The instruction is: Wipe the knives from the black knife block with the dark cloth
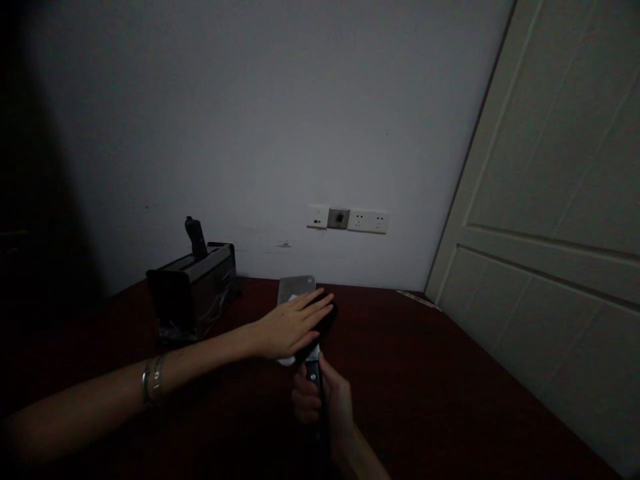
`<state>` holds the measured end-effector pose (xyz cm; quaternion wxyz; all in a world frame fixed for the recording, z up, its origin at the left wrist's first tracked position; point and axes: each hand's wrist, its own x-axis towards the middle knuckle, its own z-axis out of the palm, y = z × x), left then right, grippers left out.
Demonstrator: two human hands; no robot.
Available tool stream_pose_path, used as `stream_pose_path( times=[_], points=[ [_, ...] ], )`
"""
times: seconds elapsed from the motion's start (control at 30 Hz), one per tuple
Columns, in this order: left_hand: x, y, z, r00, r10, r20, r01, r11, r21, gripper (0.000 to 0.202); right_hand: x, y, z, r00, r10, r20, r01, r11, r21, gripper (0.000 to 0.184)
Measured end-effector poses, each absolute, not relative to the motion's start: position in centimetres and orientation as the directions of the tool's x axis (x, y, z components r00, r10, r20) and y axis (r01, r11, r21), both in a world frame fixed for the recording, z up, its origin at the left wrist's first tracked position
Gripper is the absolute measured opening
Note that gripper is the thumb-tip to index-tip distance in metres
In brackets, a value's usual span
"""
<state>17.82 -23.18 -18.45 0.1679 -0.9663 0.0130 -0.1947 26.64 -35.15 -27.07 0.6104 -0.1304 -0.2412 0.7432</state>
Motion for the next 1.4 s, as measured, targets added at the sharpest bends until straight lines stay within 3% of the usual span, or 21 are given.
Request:
stream_pose_path(
  times=[0.23,0.53,0.93,1.23,1.4],
  points=[
    [19.6,-18.7,-17.8,0.898,0.101,0.429,0.245,-0.924,-0.295,0.052,26.6,-35.2,-27.1,-0.236,0.964,0.125,-0.866,-0.150,-0.477,0.029],
    [18.3,-25.2,-18.9,0.913,-0.063,0.403,0.092,-0.930,-0.355,0.052,26.7,-35.3,-27.1,-0.252,0.962,0.106,-0.827,-0.157,-0.540,0.037],
    [19.4,-16.9,-16.7,0.851,0.119,0.511,0.294,-0.915,-0.276,0.051,26.1,-35.4,-26.8,-0.289,0.948,0.130,-0.847,-0.190,-0.496,0.030],
    [17.5,-21.1,-18.0,0.935,-0.075,0.346,0.050,-0.939,-0.340,0.054,26.9,-35.2,-26.9,-0.263,0.950,0.166,-0.884,-0.169,-0.436,0.027],
    [18.1,-16.9,-16.9,0.914,0.078,0.398,0.206,-0.934,-0.291,0.053,26.8,-35.3,-26.7,-0.268,0.948,0.170,-0.886,-0.173,-0.430,0.028]
  ],
)
